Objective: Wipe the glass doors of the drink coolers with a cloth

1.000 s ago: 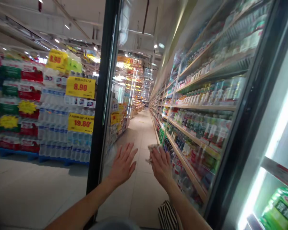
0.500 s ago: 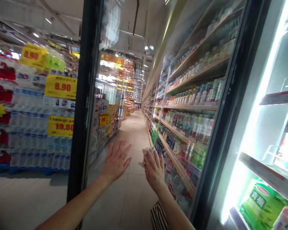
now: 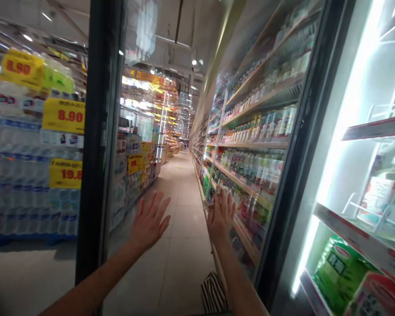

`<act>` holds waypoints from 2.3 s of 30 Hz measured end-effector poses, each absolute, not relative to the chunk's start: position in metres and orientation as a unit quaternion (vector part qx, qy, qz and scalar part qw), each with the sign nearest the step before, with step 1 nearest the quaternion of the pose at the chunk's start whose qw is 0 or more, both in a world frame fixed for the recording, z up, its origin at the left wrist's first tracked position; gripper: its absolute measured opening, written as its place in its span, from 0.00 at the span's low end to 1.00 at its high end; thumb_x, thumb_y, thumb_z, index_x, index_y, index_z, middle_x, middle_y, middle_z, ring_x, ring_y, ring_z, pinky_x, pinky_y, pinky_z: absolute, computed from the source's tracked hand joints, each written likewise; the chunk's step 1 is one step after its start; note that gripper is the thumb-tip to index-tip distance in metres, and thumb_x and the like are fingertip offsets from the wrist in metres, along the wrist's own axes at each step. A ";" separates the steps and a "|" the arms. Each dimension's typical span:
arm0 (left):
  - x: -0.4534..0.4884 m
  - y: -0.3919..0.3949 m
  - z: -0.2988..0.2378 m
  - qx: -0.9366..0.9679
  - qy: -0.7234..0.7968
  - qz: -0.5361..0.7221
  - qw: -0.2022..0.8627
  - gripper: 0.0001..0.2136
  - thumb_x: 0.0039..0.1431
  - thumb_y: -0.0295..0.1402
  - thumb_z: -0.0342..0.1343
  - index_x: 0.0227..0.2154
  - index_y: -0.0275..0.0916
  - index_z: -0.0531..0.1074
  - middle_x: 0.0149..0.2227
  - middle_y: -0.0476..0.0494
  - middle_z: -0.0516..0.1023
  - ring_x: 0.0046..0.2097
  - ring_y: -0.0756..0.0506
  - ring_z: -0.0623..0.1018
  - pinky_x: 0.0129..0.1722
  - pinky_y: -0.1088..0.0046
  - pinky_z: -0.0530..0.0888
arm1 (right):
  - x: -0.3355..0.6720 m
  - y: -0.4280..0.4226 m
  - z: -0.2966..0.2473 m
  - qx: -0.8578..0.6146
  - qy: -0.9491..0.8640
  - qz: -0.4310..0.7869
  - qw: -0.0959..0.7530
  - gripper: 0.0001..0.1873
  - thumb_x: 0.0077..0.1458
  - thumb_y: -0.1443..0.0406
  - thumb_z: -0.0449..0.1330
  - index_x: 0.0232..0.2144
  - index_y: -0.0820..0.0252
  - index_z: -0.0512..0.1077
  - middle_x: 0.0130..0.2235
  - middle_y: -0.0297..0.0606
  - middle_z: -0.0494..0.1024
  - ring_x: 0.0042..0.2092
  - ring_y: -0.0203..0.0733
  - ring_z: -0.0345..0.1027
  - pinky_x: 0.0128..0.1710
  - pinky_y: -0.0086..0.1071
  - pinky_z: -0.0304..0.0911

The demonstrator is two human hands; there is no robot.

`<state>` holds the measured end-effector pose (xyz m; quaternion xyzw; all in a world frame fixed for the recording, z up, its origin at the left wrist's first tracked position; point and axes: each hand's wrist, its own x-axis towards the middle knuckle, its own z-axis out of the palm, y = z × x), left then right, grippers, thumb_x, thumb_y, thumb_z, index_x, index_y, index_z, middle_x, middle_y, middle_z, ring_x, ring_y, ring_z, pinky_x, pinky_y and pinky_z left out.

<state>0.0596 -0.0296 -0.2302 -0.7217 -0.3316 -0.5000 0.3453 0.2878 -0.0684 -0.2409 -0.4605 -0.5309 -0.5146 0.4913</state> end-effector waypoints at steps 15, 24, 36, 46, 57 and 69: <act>0.061 -0.029 -0.230 -0.720 -0.316 -0.521 0.333 0.27 0.59 0.38 0.48 0.61 0.43 0.52 0.61 0.40 0.59 0.64 0.43 0.52 0.63 0.56 0.46 | 0.326 -0.072 -0.246 -0.470 -0.533 -0.544 0.447 0.33 0.56 0.70 0.48 0.63 0.56 0.47 0.64 0.43 0.51 0.65 0.54 0.41 0.58 0.55 0.49; 0.062 -0.028 -0.231 -0.717 -0.306 -0.536 0.325 0.30 0.59 0.39 0.49 0.62 0.46 0.45 0.61 0.40 0.59 0.64 0.41 0.54 0.62 0.54 0.47 | 0.351 -0.075 -0.234 -0.490 -0.487 -0.550 0.469 0.32 0.57 0.69 0.48 0.63 0.56 0.46 0.63 0.45 0.53 0.64 0.54 0.42 0.57 0.55 0.51; 0.064 -0.025 -0.231 -0.713 -0.284 -0.559 0.315 0.28 0.61 0.41 0.46 0.62 0.46 0.46 0.61 0.40 0.59 0.64 0.40 0.54 0.62 0.52 0.48 | 0.394 -0.081 -0.240 -0.518 -0.457 -0.533 0.488 0.29 0.58 0.69 0.45 0.62 0.59 0.49 0.63 0.48 0.53 0.64 0.53 0.42 0.57 0.55 0.53; 0.065 -0.027 -0.230 -0.708 -0.279 -0.570 0.311 0.27 0.61 0.41 0.45 0.62 0.46 0.47 0.60 0.38 0.60 0.64 0.42 0.53 0.62 0.53 0.48 | 0.422 -0.085 -0.225 -0.551 -0.388 -0.485 0.557 0.25 0.60 0.63 0.43 0.58 0.66 0.57 0.61 0.51 0.57 0.64 0.51 0.44 0.59 0.55 0.50; 0.060 -0.028 -0.227 -0.707 -0.257 -0.578 0.315 0.23 0.60 0.39 0.46 0.58 0.44 0.57 0.56 0.40 0.67 0.63 0.43 0.56 0.63 0.57 0.46 | 0.445 -0.075 -0.143 -0.516 -0.381 -0.484 0.595 0.26 0.58 0.61 0.43 0.55 0.66 0.62 0.60 0.51 0.59 0.62 0.51 0.48 0.60 0.54 0.48; 0.048 -0.021 -0.083 -0.658 -0.301 -0.580 0.375 0.23 0.58 0.39 0.48 0.56 0.38 0.61 0.62 0.36 0.56 0.64 0.38 0.52 0.62 0.51 0.47 | 0.459 -0.067 -0.080 -0.496 -0.385 -0.506 0.591 0.25 0.56 0.63 0.44 0.52 0.70 0.64 0.58 0.53 0.61 0.62 0.51 0.50 0.60 0.53 0.47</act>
